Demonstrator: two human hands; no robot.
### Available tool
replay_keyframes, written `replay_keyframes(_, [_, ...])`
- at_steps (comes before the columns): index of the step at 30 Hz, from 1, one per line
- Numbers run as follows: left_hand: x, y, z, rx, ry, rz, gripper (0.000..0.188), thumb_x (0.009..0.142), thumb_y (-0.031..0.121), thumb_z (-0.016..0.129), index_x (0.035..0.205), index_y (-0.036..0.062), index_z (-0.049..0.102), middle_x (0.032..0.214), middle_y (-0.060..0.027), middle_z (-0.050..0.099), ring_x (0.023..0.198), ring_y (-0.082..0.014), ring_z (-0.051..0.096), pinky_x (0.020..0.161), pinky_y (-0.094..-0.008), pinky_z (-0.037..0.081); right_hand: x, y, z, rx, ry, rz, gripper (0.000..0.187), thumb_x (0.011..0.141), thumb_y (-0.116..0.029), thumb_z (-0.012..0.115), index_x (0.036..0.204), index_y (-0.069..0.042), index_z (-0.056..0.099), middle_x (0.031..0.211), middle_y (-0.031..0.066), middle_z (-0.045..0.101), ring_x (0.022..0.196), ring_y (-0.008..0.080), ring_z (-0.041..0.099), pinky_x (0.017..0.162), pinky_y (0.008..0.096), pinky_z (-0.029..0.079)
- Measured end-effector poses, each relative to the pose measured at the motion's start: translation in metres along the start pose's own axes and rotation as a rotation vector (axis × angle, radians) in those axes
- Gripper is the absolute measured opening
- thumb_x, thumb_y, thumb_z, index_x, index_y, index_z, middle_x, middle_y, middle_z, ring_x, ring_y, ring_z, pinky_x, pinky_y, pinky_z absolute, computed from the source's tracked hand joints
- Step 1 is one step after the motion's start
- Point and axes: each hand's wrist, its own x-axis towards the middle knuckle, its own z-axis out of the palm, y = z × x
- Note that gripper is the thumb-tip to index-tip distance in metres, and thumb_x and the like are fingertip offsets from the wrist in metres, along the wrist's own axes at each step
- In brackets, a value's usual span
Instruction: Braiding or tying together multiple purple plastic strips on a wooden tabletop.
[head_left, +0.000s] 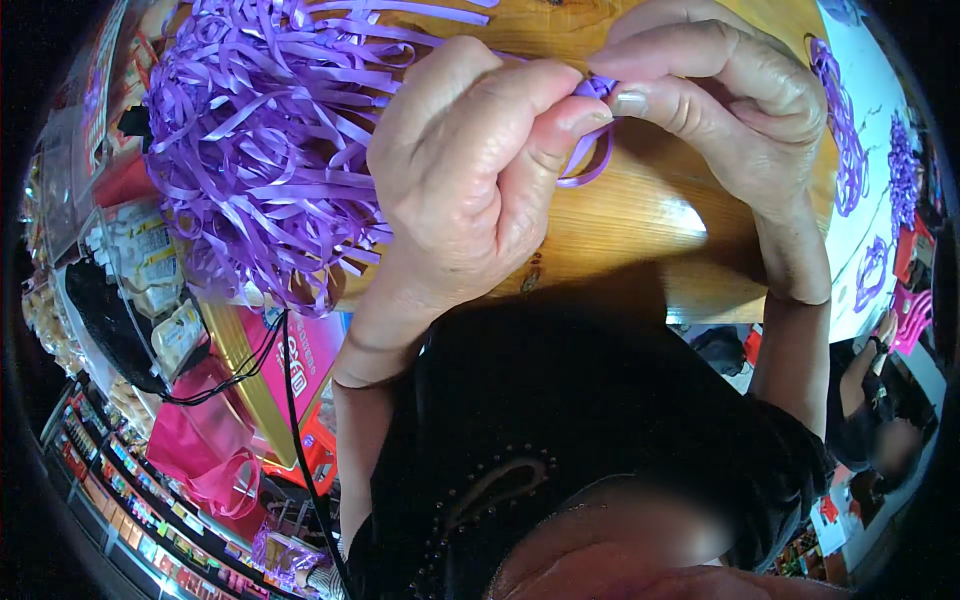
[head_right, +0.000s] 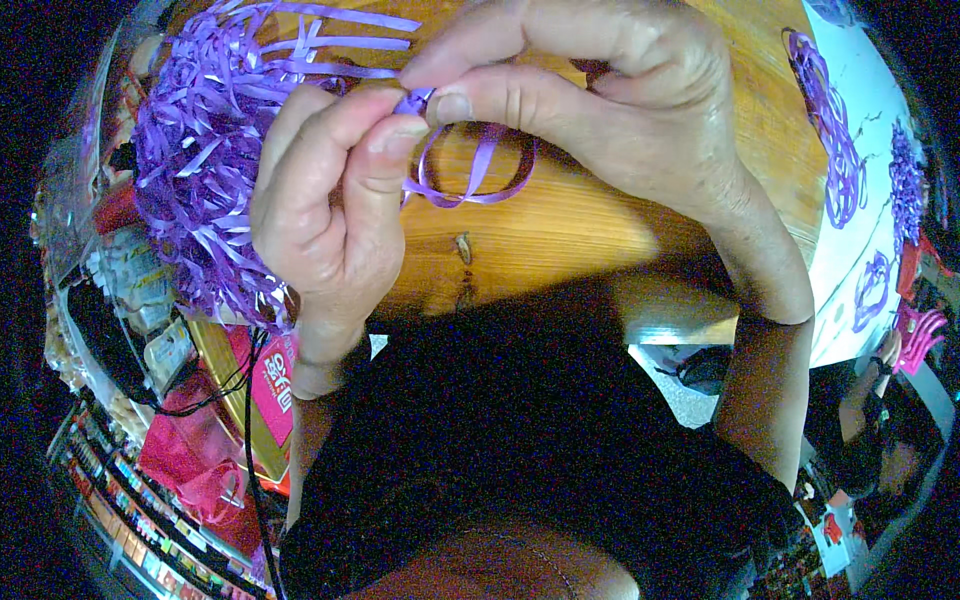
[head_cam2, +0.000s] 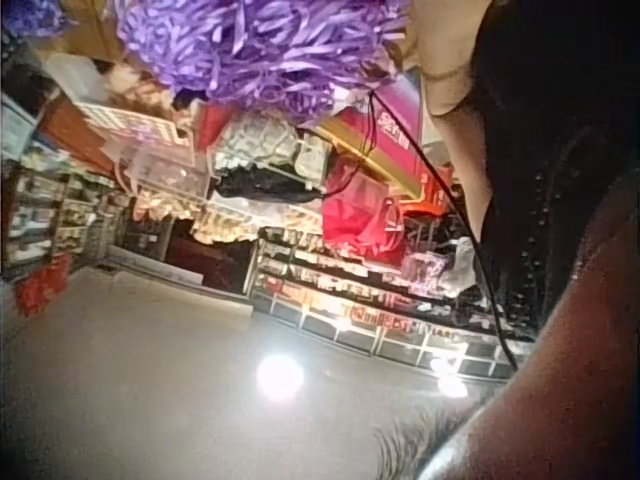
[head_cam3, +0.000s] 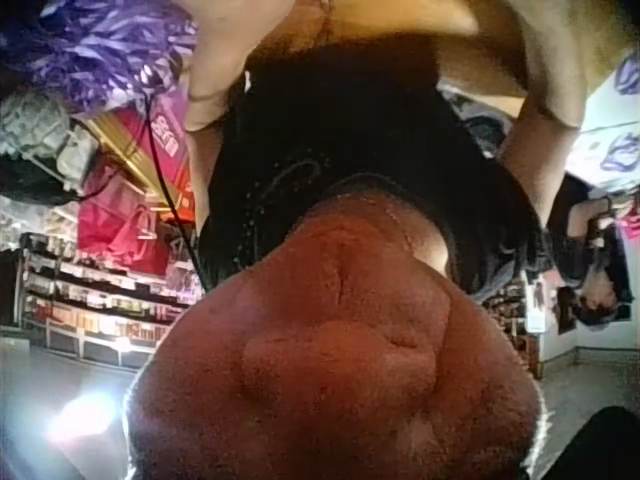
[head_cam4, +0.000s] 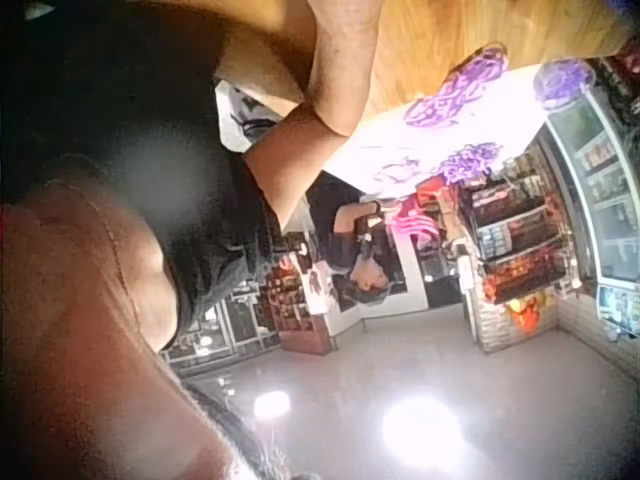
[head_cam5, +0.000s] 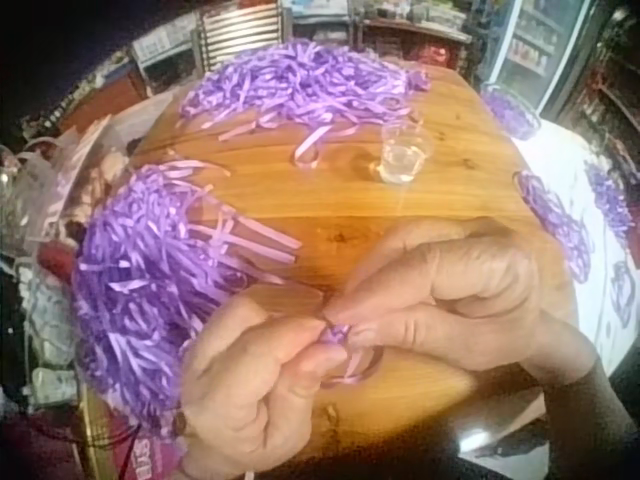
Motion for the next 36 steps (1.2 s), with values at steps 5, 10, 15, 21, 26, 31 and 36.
replay_keyframes(5, [0.001,-0.004,0.003,0.048,-0.011,0.164,0.019,0.078,0.005,0.067,0.094,-0.0026,0.061,0.07,-0.0072,0.054,0.058,-0.0161,0.048,0.051,-0.0248,0.037,-0.001,-0.007,-0.002,-0.182,-0.034,-0.02,0.018,0.075,0.005,0.066,0.093,0.003,0.066,0.089,0.0144,0.063,0.077,0.019,0.064,0.066,0.024,0.054])
replay_keyframes(10, [-0.002,-0.01,0.002,0.094,-0.004,0.197,0.021,0.077,0.005,0.068,0.095,-0.0023,0.061,0.07,-0.0076,0.053,0.058,-0.0158,0.047,0.049,-0.0253,0.037,-0.007,0.0,0.008,0.175,0.059,0.064,0.02,0.075,0.006,0.065,0.095,0.003,0.065,0.09,0.0147,0.063,0.079,0.0198,0.065,0.069,0.0258,0.055])
replay_keyframes(15, [0.002,-0.006,-0.008,0.089,-0.086,0.116,0.02,0.074,0.006,0.071,0.091,-0.0008,0.063,0.066,-0.0061,0.052,0.054,-0.014,0.047,0.046,-0.0236,0.035,-0.005,-0.005,0.016,0.531,0.152,0.149,0.022,0.076,0.006,0.064,0.097,0.003,0.065,0.09,0.0149,0.063,0.081,0.0206,0.065,0.072,0.0275,0.056])
replay_keyframes(21, [0.004,-0.011,-0.009,0.099,-0.067,0.177,0.021,0.069,0.002,0.074,0.087,0.0004,0.065,0.063,-0.0051,0.051,0.052,-0.0136,0.046,0.044,-0.0236,0.035,0.001,-0.004,0.01,0.44,0.081,0.058,0.017,0.075,0.004,0.065,0.092,0.002,0.066,0.087,0.0138,0.064,0.08,0.0194,0.064,0.072,0.0273,0.054])
replay_keyframes(26, [0.015,0.018,-0.014,0.274,-0.211,0.06,0.021,0.068,0.0,0.074,0.087,0.0004,0.065,0.064,-0.0062,0.053,0.051,-0.0141,0.047,0.045,-0.0243,0.036,-0.003,0.009,-0.001,0.048,-0.034,0.029,0.014,0.073,0.003,0.068,0.086,-0.001,0.068,0.083,0.0117,0.065,0.077,0.0164,0.064,0.067,0.0245,0.052])
replay_keyframes(31, [0.01,0.001,-0.015,0.076,-0.16,0.131,0.024,0.066,-0.001,0.074,0.088,0.0004,0.065,0.062,-0.0064,0.052,0.05,-0.0144,0.046,0.045,-0.0245,0.035,-0.003,0.001,-0.003,-0.01,-0.031,0.059,0.012,0.072,0.001,0.071,0.083,-0.001,0.068,0.083,0.0102,0.065,0.075,0.0153,0.063,0.066,0.0241,0.052])
replay_keyframes(36, [0.009,0.0,-0.015,0.046,-0.148,0.174,0.025,0.065,-0.002,0.074,0.088,-0.0007,0.065,0.06,-0.0059,0.05,0.049,-0.0137,0.042,0.043,-0.0243,0.032,-0.003,-0.005,-0.002,-0.149,-0.11,0.085,0.009,0.071,-0.001,0.071,0.079,-0.002,0.068,0.082,0.0096,0.065,0.073,0.0153,0.063,0.064,0.0241,0.052])
